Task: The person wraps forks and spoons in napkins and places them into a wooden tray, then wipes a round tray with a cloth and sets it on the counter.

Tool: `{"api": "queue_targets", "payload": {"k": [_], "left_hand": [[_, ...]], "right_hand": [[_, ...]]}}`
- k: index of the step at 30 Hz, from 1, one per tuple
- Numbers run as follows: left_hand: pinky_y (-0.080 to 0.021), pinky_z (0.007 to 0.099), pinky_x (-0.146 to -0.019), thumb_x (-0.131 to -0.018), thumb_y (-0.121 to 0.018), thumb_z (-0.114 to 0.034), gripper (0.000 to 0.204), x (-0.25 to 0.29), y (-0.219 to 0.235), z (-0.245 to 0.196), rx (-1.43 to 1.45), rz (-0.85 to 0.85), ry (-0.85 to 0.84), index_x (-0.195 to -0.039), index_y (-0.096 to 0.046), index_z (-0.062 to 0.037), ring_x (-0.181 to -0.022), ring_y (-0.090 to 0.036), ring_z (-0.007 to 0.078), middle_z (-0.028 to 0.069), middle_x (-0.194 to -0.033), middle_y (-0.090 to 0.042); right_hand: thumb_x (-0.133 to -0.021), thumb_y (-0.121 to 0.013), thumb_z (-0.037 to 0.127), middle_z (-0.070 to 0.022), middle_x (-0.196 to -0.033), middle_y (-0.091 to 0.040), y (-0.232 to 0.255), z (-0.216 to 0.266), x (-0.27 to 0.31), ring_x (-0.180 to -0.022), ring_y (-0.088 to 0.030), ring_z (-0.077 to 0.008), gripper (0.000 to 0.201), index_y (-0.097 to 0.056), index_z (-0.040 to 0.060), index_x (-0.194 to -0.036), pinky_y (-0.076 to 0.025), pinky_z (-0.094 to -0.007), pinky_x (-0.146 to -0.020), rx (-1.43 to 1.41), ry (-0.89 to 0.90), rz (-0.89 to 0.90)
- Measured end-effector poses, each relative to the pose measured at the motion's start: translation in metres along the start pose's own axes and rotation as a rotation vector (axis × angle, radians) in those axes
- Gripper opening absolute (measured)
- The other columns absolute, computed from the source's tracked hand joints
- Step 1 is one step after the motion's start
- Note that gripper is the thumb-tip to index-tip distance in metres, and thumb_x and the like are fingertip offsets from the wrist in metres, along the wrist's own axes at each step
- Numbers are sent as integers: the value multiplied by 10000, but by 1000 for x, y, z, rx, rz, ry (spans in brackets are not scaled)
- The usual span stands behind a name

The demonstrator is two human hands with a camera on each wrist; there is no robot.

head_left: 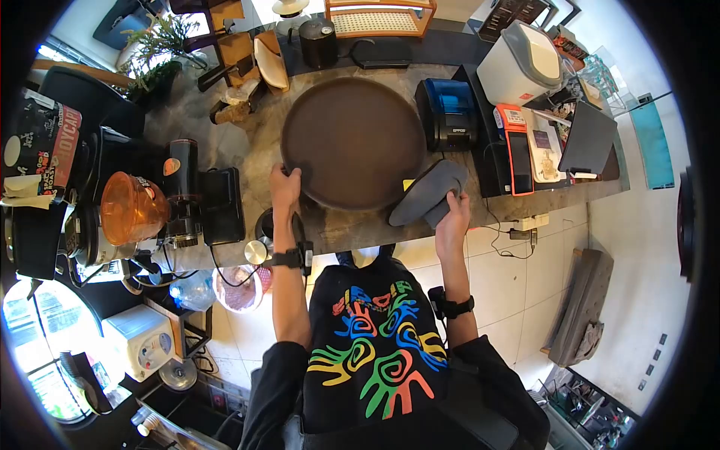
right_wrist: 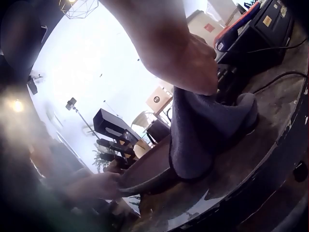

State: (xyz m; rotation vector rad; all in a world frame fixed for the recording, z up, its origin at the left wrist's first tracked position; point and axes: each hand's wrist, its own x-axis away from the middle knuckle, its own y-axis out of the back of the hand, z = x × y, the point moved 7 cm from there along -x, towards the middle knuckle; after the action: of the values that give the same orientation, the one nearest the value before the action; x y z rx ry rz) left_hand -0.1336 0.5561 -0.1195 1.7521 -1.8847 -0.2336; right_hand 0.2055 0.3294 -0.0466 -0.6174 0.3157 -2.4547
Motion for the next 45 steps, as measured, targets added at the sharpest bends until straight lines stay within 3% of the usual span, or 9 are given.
{"api": "queue_targets", "payload": {"k": [5,13,17,22,31,35,37,41,45], "left_hand": [[-446,306,-794,-776,-531,-72,410,52,15,-36,735,-77,184,-1163,-472,49,-938,-529,206,119,-1049,-562],[-481,331,-804,-961,-526,-148,270,161,95,-158,158,-333,-371,-1139,-560,54,-880,-605,190,150,-986,-657],[-472,301,-821,-963,-493,-105,280,207,133,-173,38,-271,-436,-1177,-578,53,-911,-609,171,159,-1009,-661],[-446,252,-843,-970,-522,-115,284,250,147,-185,-8,-151,-509,-1175,-596,67,-939,-571,124,105,-1039,-668],[-458,250,-817,-936,-547,-72,322,330,104,-216,52,73,-647,-1225,-582,65,-907,-592,116,124,-1062,-681],[-455,246,-830,-954,-569,-130,312,368,62,-228,138,93,-668,-1182,-600,80,-914,-593,117,106,-1035,-680],[-453,236,-808,-957,-567,-137,276,378,38,-224,275,130,-657,-1132,-621,69,-876,-586,105,81,-985,-678],[-443,223,-783,-962,-565,-155,253,420,-23,-217,442,278,-630,-1093,-621,53,-860,-569,91,54,-978,-658],[-445,234,-783,-966,-551,-156,249,468,-73,-209,414,434,-642,-1101,-608,45,-873,-563,95,49,-971,-652]], "right_hand": [[-932,-572,119,-90,-1237,-523,-6,6,-1,-1127,-510,-188,472,-361,17,-1342,-386,-318,-987,-89,0,39],[-915,-569,122,-215,-1427,-416,-150,69,112,-1249,-473,-297,464,-471,-27,-1343,-335,-362,-1060,589,639,425],[-805,-644,30,-127,-1008,-544,-208,49,184,-906,-585,-284,397,-648,88,-1197,-480,-359,-771,615,813,907],[-756,-650,16,-101,-947,-544,-178,61,216,-791,-601,-249,393,-687,100,-1137,-501,-334,-690,594,1051,756],[-716,-600,-64,-139,-859,-567,40,123,157,-735,-607,-313,270,-706,32,-945,-490,-374,-671,768,991,-149],[-801,-605,-4,-167,-875,-627,236,43,182,-822,-639,-346,253,-694,18,-1037,-496,-410,-720,1222,276,-123],[-856,-613,44,-148,-965,-673,329,33,214,-848,-655,-252,309,-634,-35,-1154,-508,-367,-740,787,369,-446],[-864,-697,125,-104,-1122,-639,343,131,284,-902,-596,-112,487,-539,-29,-1297,-485,-242,-799,-43,431,-591],[-846,-702,75,-65,-1152,-635,351,175,302,-1016,-575,-139,410,-601,-7,-1235,-429,-255,-908,127,765,-649]]}}
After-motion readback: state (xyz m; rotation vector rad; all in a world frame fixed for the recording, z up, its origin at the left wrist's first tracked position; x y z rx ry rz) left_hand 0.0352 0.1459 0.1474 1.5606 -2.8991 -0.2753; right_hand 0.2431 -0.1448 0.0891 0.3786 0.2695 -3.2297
